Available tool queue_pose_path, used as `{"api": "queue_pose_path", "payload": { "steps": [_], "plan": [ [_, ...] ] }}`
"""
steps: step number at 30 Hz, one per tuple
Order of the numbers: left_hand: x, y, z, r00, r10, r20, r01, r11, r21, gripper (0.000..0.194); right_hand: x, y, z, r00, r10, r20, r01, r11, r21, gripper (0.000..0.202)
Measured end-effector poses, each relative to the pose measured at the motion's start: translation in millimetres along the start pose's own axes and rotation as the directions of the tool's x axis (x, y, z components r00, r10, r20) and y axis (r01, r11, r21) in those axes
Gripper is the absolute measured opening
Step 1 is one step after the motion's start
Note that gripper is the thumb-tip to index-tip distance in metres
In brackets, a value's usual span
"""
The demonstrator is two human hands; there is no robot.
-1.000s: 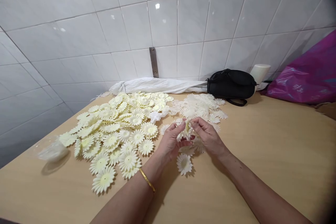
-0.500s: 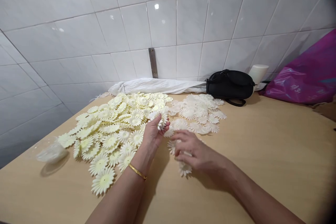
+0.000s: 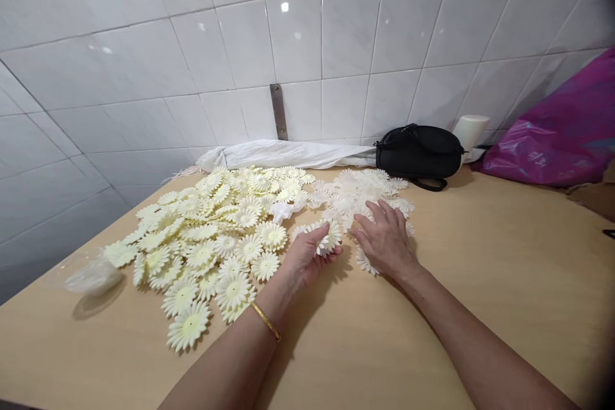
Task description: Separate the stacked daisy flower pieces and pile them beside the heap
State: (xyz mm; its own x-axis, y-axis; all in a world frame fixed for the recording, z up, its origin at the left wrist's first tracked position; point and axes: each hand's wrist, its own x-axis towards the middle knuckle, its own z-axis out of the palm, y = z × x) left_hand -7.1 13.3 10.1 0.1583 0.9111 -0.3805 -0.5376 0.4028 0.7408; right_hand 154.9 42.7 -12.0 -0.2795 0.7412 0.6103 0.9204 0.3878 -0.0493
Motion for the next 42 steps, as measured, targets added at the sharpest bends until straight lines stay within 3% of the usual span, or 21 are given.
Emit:
{"api": "queue_pose_path", "payload": {
  "steps": [2, 4, 8, 11, 14, 18, 21, 25, 28, 30, 32, 35, 37, 39, 42],
  "plan": [
    [0, -4, 0.2, 0.999, -0.026, 0.024, 0.026, 1.000, -0.007, 0.027, 3, -5, -8, 0.995, 0.042, -0.093, -0.025, 0.984, 0.174, 0.027],
    [0, -6, 0.8, 0.996, -0.047, 0.077, 0.049, 0.999, -0.024, 0.028, 6, -14, -16, 0.991, 0.080, -0.105, -0.031, 0.912, 0.409, 0.029],
    [-3, -6, 1.9, 0.971, -0.102, 0.215, 0.126, 0.987, -0.100, 0.028, 5, -30, -28, 0.986, 0.057, 0.159, -0.149, 0.734, 0.663, 0.025],
    [-4, -5, 1.8, 0.952, -0.153, 0.267, 0.195, 0.971, -0.140, 0.033, 3, -34, -29, 0.928, 0.064, 0.368, -0.336, 0.574, 0.747, 0.019],
    [-4, -4, 1.8, 0.933, -0.137, 0.333, 0.175, 0.981, -0.088, 0.037, 3, -31, -27, 0.894, 0.151, 0.423, -0.442, 0.456, 0.772, 0.012],
    [-5, -5, 2.3, 0.950, -0.090, 0.298, 0.086, 0.996, 0.027, 0.022, 5, -25, -26, 0.899, 0.270, 0.344, -0.436, 0.507, 0.743, 0.008],
    [-3, -6, 1.0, 0.965, -0.054, 0.257, 0.032, 0.996, 0.089, 0.022, 5, -26, -26, 0.898, 0.274, 0.345, -0.440, 0.522, 0.731, 0.008],
    [3, -4, -3.2, 0.991, 0.097, 0.090, -0.112, 0.978, 0.174, 0.020, 4, -31, -27, 0.923, 0.209, 0.323, -0.384, 0.561, 0.733, 0.014],
    [6, 3, -7.2, 0.977, 0.210, -0.038, -0.199, 0.961, 0.193, 0.016, 4, -31, -29, 0.915, 0.214, 0.341, -0.401, 0.561, 0.724, 0.017],
    [7, 9, -9.8, 0.955, 0.271, -0.119, -0.243, 0.948, 0.204, 0.014, 2, -30, -29, 0.910, 0.150, 0.385, -0.401, 0.550, 0.732, 0.016],
    [7, 14, -11.4, 0.934, 0.321, -0.158, -0.286, 0.935, 0.208, 0.013, -1, -31, -30, 0.896, -0.013, 0.444, -0.363, 0.556, 0.748, 0.013],
    [5, 16, -10.7, 0.939, 0.318, -0.134, -0.293, 0.939, 0.178, 0.013, -5, -34, -30, 0.858, -0.243, 0.454, -0.213, 0.634, 0.743, 0.009],
    [4, 13, -8.6, 0.951, 0.294, -0.096, -0.275, 0.946, 0.170, 0.013, -6, -36, -30, 0.857, -0.281, 0.432, -0.135, 0.688, 0.714, 0.015],
    [4, 10, -6.2, 0.959, 0.279, -0.051, -0.266, 0.947, 0.178, 0.014, -4, -36, -30, 0.888, -0.216, 0.405, -0.148, 0.700, 0.698, 0.016],
    [3, 4, -3.9, 0.965, 0.260, 0.019, -0.259, 0.946, 0.195, 0.012, 1, -31, -27, 0.927, 0.006, 0.375, -0.288, 0.651, 0.702, 0.020]
  ]
}}
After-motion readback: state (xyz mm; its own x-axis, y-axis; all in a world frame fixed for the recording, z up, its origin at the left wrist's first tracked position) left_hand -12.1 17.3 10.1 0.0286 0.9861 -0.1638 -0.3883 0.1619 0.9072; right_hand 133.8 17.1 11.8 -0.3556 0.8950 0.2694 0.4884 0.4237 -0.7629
